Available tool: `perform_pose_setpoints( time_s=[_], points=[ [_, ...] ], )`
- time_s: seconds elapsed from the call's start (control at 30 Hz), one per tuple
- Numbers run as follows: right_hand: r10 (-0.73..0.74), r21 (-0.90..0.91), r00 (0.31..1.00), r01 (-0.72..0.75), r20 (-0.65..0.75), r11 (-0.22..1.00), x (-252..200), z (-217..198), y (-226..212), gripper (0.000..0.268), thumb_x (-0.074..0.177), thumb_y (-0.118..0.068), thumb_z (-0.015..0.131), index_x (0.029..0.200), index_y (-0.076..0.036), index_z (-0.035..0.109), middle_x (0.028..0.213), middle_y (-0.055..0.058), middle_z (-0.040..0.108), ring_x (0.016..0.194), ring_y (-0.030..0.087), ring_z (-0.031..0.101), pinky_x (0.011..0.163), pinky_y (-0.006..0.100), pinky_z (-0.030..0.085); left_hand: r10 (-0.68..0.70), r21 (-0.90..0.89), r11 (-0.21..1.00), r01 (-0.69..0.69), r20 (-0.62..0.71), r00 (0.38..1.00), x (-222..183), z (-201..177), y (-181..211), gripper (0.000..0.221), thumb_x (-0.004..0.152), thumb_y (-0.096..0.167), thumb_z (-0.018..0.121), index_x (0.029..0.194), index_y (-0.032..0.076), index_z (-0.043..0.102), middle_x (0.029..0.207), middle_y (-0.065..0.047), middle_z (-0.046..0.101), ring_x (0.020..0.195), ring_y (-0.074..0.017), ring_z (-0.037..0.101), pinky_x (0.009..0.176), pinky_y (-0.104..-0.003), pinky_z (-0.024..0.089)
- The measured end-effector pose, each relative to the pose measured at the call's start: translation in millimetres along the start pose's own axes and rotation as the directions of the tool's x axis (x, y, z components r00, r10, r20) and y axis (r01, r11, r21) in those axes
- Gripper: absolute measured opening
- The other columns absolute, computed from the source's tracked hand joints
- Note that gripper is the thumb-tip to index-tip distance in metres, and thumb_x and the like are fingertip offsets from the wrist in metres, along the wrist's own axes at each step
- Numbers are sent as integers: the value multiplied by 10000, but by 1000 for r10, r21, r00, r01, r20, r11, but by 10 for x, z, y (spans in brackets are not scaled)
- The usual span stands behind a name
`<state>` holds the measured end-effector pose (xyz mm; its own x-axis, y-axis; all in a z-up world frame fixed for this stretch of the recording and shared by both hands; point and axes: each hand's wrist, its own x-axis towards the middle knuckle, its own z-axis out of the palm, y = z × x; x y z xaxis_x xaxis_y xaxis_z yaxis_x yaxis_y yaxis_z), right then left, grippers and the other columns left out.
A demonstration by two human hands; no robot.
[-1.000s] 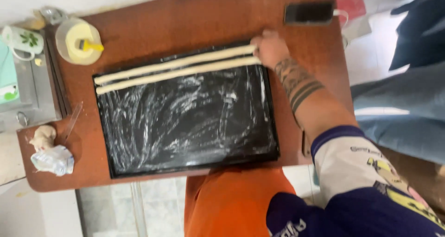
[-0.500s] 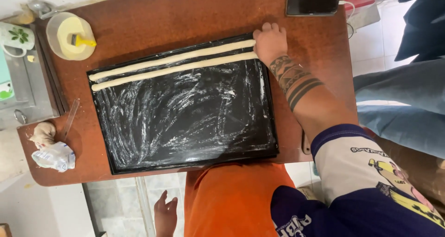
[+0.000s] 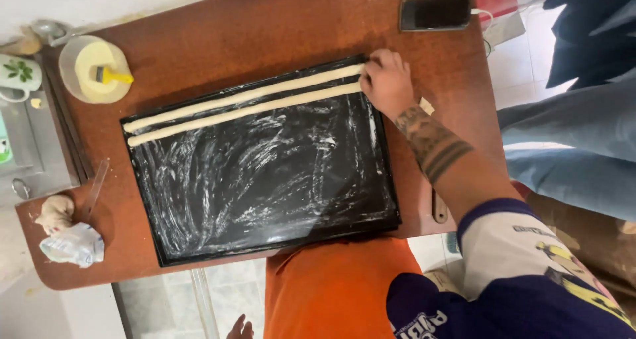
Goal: Cleaning a baking tray with a scraper, greasing it, and arranging long strips of dough on it for baking.
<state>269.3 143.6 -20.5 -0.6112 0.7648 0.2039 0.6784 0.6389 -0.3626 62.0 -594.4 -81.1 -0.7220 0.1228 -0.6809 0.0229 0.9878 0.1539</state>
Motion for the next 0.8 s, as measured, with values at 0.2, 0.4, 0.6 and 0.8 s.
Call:
perform_pose_setpoints(
  time_s=[0.2,0.4,0.6,0.8],
  points=[
    [-112,-59,993,114,27,992,-174,33,61,275,871,-279,817,1136,-218,775,1402,150,524,1268,393,458,942,590,370,-41,-12,999,41,36,999,-25,-102,-70,500,935,287,595,1408,142,674,1192,-173,726,1130,-292,670,1047,-386,507],
    [-48,-143,995,34,-91,989,-180,111,-17,146,850,-232,779,985,-179,773,1358,160,551,1213,398,480,888,600,372,-40,-41,998,44,93,995,-479,-562,1124,526,1004,316,456,1492,156,567,1545,-138,517,1455,-303,450,1200,-452,363],
    [21,-141,999,-25,-27,990,-388,-61,-341,430,928,-183,610,1348,-121,680,1506,236,434,1293,459,430,1014,662,322,-103,-134,984,120,123,987,-657,-639,1215,522,1006,328,457,1508,214,543,1585,-104,440,1478,-270,419,1217,-449,345],
    [169,-146,979,-152,113,977,-351,-87,-482,554,1076,-498,446,1428,-96,591,1590,270,339,1398,496,325,1035,761,249,-115,-104,987,126,105,988,-434,-652,733,505,1008,302,499,1488,157,568,1548,-130,506,1450,-303,468,1203,-465,389]
  ],
)
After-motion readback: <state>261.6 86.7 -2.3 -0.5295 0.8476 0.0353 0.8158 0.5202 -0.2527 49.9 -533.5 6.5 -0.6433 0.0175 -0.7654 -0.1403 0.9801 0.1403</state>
